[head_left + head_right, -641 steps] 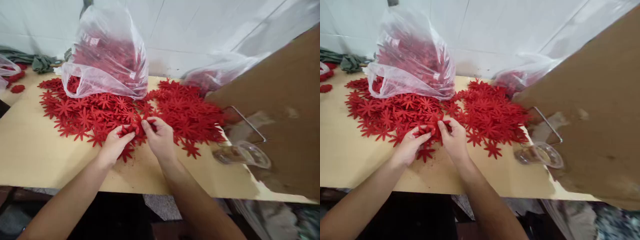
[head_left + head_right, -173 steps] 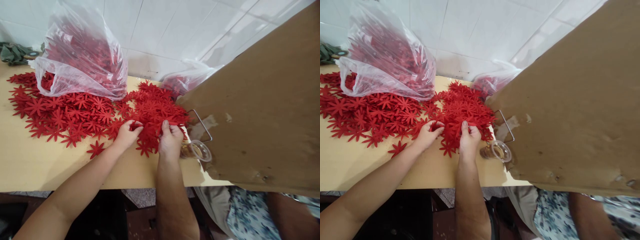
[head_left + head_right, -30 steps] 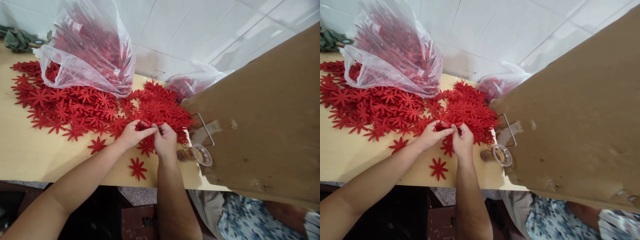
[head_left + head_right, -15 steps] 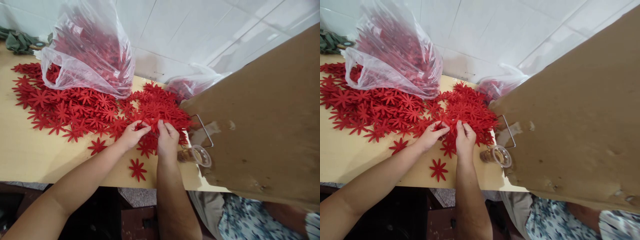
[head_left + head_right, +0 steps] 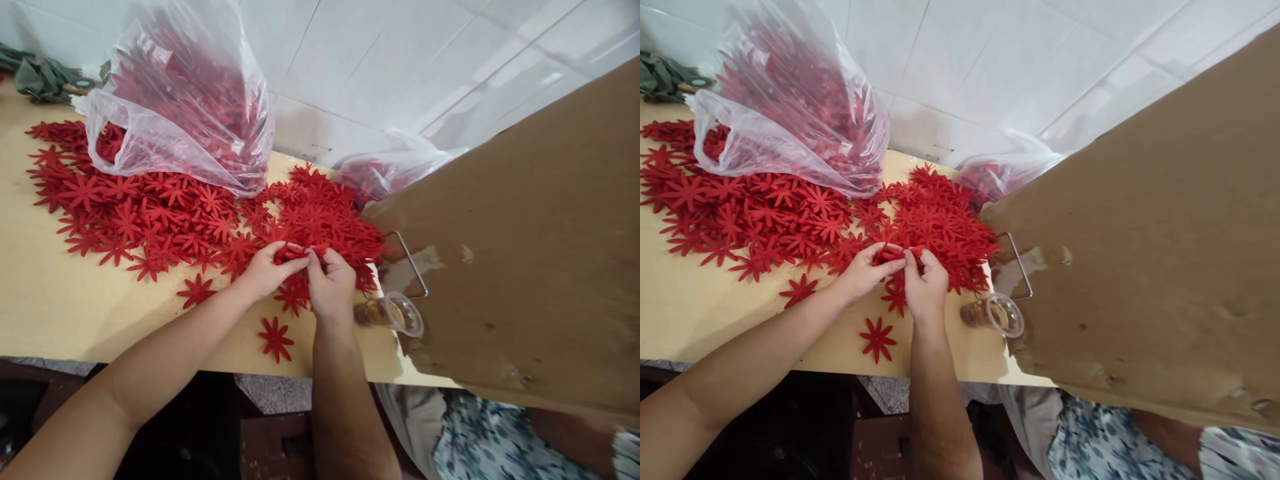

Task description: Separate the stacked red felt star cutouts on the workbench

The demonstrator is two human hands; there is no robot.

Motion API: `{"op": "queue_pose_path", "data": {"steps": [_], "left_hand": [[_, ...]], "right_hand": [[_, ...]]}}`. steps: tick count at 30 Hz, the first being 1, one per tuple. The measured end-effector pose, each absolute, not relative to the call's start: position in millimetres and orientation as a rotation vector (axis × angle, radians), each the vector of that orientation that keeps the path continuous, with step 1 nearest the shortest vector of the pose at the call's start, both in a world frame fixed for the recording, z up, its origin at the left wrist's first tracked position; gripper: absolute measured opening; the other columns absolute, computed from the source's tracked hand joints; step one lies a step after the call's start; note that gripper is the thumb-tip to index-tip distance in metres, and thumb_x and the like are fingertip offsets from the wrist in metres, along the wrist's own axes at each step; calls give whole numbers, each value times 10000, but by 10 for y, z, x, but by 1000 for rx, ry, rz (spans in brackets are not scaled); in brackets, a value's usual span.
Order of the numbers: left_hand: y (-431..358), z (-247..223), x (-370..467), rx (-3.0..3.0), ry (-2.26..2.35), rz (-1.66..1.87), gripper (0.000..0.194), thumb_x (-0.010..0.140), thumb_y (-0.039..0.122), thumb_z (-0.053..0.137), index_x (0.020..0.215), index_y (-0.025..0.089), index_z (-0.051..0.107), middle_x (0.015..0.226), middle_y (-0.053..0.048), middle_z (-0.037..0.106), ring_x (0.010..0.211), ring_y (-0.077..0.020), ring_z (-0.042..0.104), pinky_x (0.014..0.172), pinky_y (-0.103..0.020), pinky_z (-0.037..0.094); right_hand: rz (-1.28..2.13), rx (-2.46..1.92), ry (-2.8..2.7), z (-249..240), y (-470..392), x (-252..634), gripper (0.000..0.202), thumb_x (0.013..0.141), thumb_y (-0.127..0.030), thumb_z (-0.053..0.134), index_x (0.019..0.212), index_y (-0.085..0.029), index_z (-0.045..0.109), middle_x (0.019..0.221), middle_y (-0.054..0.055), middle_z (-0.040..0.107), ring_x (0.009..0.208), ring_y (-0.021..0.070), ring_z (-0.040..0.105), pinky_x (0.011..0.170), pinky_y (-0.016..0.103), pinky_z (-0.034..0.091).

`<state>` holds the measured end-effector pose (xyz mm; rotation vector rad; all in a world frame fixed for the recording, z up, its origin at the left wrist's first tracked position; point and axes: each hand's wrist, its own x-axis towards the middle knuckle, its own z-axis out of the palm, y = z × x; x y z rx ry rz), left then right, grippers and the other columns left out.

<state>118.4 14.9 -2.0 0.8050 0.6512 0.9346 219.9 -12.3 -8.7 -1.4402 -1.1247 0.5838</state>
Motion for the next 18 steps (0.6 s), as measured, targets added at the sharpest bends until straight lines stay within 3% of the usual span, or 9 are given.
{"op": "queue_pose_path", "data": {"steps": [6,13,18], "left_hand": [[191,-72,1194,794,798,959,96,636,149,603,650,134,509,566,66,472,508,-31,376,561,-204,328],[185,-103,1198,926,807,1055,92,663,167,577,645,137,492,593,61,470,549,-40,379,596,-210,325],[189,-141,1206,970,817,1054,139,650,205,606,635,143,482,582,65,459,559,-47,385,619,-218,332]], "right_hand": [[429,-1465,-1173,-71,-102,2158,142,685,-298,576,721,-177,511,656,-12,546,612,109,511,600,255,423],[322,-1570,-1232,-30,-84,2223,170,701,-340,561,708,-171,543,682,3,557,637,118,504,610,263,407],[401,-1525,-1152,-45,-56,2219,184,674,-340,585,646,-170,519,595,-28,509,554,90,455,547,237,389]]}}
